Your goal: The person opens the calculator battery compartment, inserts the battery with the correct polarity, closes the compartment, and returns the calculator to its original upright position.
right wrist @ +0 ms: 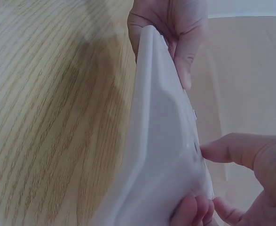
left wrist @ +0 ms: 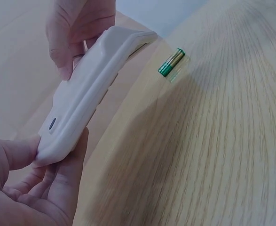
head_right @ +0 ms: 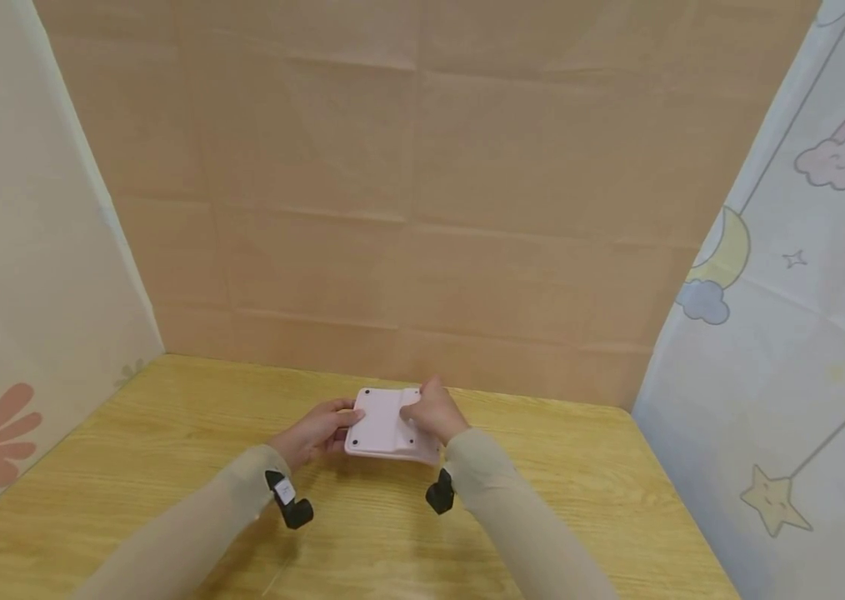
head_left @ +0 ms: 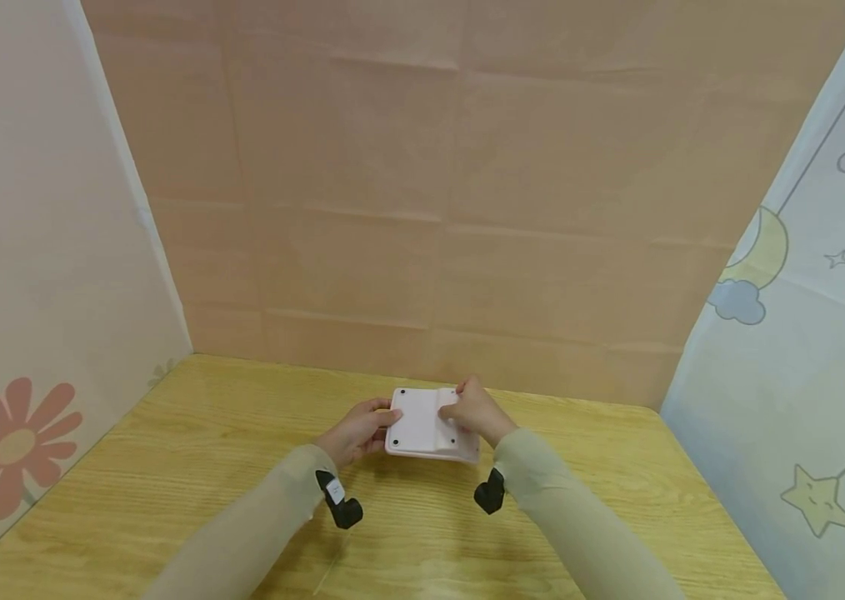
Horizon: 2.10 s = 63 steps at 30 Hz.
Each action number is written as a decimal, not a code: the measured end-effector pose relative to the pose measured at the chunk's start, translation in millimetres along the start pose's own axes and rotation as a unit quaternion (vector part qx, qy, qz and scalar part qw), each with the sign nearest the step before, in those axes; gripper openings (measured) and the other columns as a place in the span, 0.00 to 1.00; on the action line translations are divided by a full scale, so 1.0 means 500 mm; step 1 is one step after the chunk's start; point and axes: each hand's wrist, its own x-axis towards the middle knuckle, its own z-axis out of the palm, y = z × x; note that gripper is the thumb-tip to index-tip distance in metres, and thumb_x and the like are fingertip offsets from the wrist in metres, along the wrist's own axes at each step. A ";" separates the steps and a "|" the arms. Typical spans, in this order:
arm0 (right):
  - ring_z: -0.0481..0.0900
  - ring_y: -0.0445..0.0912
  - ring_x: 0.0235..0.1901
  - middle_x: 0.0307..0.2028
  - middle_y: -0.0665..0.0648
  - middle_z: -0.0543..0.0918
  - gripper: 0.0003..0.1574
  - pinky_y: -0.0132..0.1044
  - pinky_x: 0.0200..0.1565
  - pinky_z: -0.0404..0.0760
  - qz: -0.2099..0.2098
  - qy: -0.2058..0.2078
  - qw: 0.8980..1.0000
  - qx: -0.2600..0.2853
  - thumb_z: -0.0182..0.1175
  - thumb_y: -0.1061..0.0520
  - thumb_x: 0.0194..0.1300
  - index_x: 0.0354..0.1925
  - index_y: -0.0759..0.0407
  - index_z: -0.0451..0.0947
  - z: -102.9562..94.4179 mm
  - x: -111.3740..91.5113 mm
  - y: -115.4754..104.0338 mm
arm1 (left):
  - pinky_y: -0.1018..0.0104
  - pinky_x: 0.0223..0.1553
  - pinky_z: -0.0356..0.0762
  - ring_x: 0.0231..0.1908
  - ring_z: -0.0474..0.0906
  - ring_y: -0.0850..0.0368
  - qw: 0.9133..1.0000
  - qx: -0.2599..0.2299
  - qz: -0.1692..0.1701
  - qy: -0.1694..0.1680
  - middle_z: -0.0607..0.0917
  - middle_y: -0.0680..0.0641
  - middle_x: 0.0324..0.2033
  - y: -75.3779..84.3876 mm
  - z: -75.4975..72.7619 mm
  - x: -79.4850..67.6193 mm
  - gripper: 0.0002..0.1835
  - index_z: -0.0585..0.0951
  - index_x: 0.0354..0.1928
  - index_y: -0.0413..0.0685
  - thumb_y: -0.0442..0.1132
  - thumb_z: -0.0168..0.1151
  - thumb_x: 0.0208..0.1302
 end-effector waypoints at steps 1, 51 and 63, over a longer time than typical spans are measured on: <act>0.70 0.47 0.31 0.37 0.59 0.70 0.29 0.33 0.28 0.71 0.003 -0.003 1.000 0.003 0.67 0.60 0.57 0.50 0.65 0.61 0.000 -0.001 0.000 | 0.66 0.31 0.81 0.32 0.82 0.57 1.000 0.001 -0.001 0.001 0.83 0.44 0.40 0.000 0.000 0.000 0.18 0.71 0.59 0.40 0.38 0.56 0.71; 0.64 0.41 0.16 0.28 0.56 0.68 0.35 0.32 0.24 0.74 -0.003 -0.055 0.998 -0.014 0.62 0.54 0.60 0.56 0.70 0.59 -0.021 -0.001 0.008 | 0.65 0.33 0.82 0.33 0.82 0.57 1.000 -0.013 -0.015 0.003 0.84 0.44 0.40 -0.006 0.004 0.002 0.18 0.71 0.59 0.41 0.37 0.56 0.71; 0.74 0.45 0.25 0.32 0.58 0.73 0.17 0.36 0.32 0.83 -0.011 -0.078 0.996 0.042 0.59 0.56 0.62 0.42 0.67 0.68 -0.042 -0.005 0.022 | 0.65 0.32 0.82 0.31 0.83 0.57 1.000 -0.010 -0.019 0.012 0.85 0.45 0.39 -0.008 0.003 0.005 0.16 0.72 0.57 0.41 0.37 0.57 0.70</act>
